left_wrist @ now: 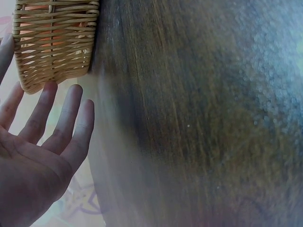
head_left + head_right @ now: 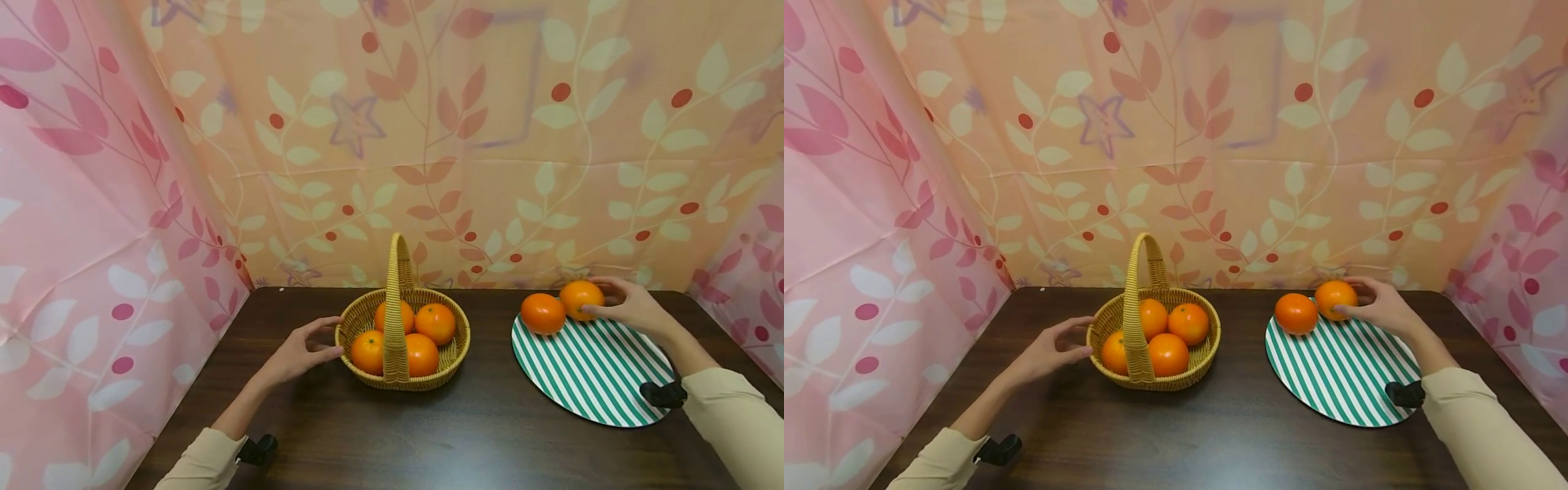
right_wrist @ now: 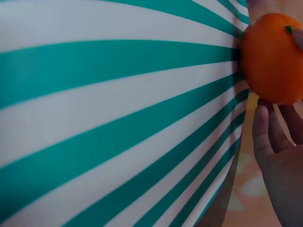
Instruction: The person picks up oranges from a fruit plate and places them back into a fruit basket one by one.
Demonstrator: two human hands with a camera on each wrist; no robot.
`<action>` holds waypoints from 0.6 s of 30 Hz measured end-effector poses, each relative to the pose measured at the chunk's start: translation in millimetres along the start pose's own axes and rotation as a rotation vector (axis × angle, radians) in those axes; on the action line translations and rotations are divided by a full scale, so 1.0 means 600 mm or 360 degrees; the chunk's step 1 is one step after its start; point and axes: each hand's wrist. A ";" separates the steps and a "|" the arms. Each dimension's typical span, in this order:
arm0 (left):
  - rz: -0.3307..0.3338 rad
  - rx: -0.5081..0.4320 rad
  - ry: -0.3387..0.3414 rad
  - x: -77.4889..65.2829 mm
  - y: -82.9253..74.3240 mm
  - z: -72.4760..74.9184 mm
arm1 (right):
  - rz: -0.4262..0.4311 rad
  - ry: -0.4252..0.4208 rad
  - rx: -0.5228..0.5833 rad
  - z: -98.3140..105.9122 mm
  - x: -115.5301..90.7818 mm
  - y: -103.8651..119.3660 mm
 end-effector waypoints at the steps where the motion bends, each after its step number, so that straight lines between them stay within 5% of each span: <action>1: 0.0001 -0.0001 0.0001 0.000 0.000 0.000 | -0.0004 -0.0005 -0.0005 0.002 0.000 0.000; 18: -0.0007 -0.0017 0.0000 0.002 0.005 0.000 | 0.0012 -0.0165 -0.0065 0.038 -0.022 0.020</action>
Point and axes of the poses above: each hand's wrist, its own x-axis towards the middle knuckle, its own z-axis out of the back of the hand, y = z × x, and after that the axes turned 1 degree about z, right-handed
